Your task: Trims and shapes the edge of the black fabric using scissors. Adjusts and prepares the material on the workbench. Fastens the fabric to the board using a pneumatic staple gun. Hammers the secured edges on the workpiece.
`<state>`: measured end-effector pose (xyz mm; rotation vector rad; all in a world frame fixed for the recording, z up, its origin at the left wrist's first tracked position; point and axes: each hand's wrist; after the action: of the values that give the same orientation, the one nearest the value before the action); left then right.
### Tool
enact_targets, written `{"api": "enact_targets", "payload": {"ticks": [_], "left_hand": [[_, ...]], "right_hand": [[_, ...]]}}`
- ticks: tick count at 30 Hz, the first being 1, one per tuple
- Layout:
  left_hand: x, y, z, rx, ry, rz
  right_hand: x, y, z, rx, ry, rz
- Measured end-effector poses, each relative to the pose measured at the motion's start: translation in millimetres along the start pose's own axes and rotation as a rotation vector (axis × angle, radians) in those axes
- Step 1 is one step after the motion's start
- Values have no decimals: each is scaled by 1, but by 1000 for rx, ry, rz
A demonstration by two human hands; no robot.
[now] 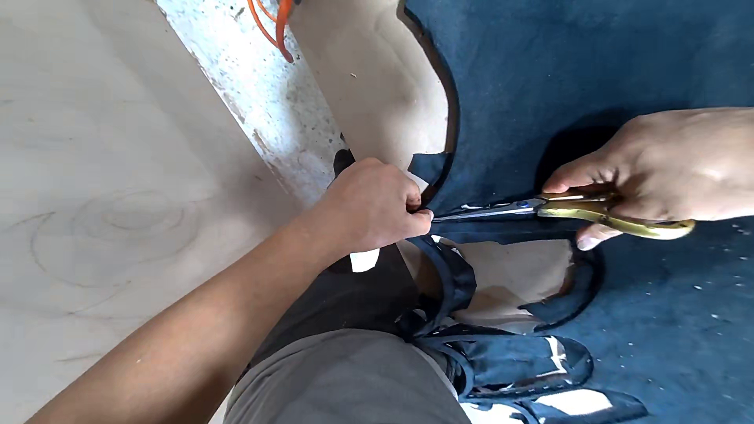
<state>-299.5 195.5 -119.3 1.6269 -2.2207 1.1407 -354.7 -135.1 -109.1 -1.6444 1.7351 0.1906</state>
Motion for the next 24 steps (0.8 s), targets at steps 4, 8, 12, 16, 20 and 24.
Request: {"api": "enact_targets", "payload": {"ticks": [4,8,12,16,20,24], "left_hand": [[0,2,-1,23,6,5],[1,4,-1,43,-2,9],[11,5,2,36,-67,77],[29,-5,9,-48,-116,186],[57,-26,19,-267,-170,356],[64,-37,26,-397,-152,523]], "right_hand": [[5,6,0,65,-69,-54],[4,10,-5,98,-67,-85],[-16,18,-50,59,126,-14],[-33,84,-113,299,382,257],[-68,177,-138,698,785,516],[-96,253,-118,979,1143,658]]}}
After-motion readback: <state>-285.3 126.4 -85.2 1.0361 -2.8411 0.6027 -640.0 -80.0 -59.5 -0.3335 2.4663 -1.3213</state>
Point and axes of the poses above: each hand's wrist, its own z-axis towards the middle knuckle, its own y-axis out of the palm, x = y × z, and after that the axes turned 1 degree about -x, right-handed
